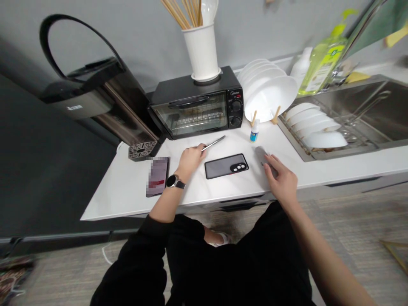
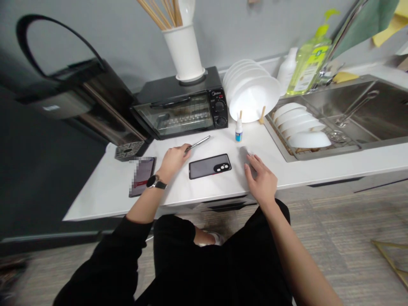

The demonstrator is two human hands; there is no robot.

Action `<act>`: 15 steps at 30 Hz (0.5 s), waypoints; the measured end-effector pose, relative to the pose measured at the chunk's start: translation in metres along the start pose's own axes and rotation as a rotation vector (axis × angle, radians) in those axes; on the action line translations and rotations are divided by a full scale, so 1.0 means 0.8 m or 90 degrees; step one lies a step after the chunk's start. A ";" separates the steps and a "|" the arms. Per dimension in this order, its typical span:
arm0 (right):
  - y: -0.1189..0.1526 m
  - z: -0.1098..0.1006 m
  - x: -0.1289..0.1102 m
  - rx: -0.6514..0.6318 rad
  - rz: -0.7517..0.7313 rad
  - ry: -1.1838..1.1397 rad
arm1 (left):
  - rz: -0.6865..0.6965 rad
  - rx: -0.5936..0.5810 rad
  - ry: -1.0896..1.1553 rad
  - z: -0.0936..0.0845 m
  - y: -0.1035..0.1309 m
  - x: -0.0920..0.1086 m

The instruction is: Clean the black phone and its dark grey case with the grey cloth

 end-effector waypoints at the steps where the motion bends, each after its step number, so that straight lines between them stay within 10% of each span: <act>1: 0.000 0.000 0.001 0.001 -0.001 -0.003 | -0.020 0.011 -0.001 -0.008 0.001 -0.008; 6: 0.005 -0.006 0.005 0.013 -0.019 -0.033 | -0.133 0.111 0.292 -0.047 0.046 -0.037; 10: 0.010 0.006 -0.031 -0.005 -0.119 -0.057 | -0.086 -0.042 0.578 -0.007 0.094 0.011; 15: 0.025 0.098 -0.101 -0.292 -0.273 -0.036 | -0.122 -0.007 0.442 0.005 0.123 0.034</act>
Point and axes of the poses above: each hand's wrist, its own y-axis away from the middle knuckle, its own z-axis out of the palm, x = y × z, the point moved 10 cm from there along -y, towards the middle knuckle, and after that the axes turned 11 degrees about -y, right-handed, at the moved point
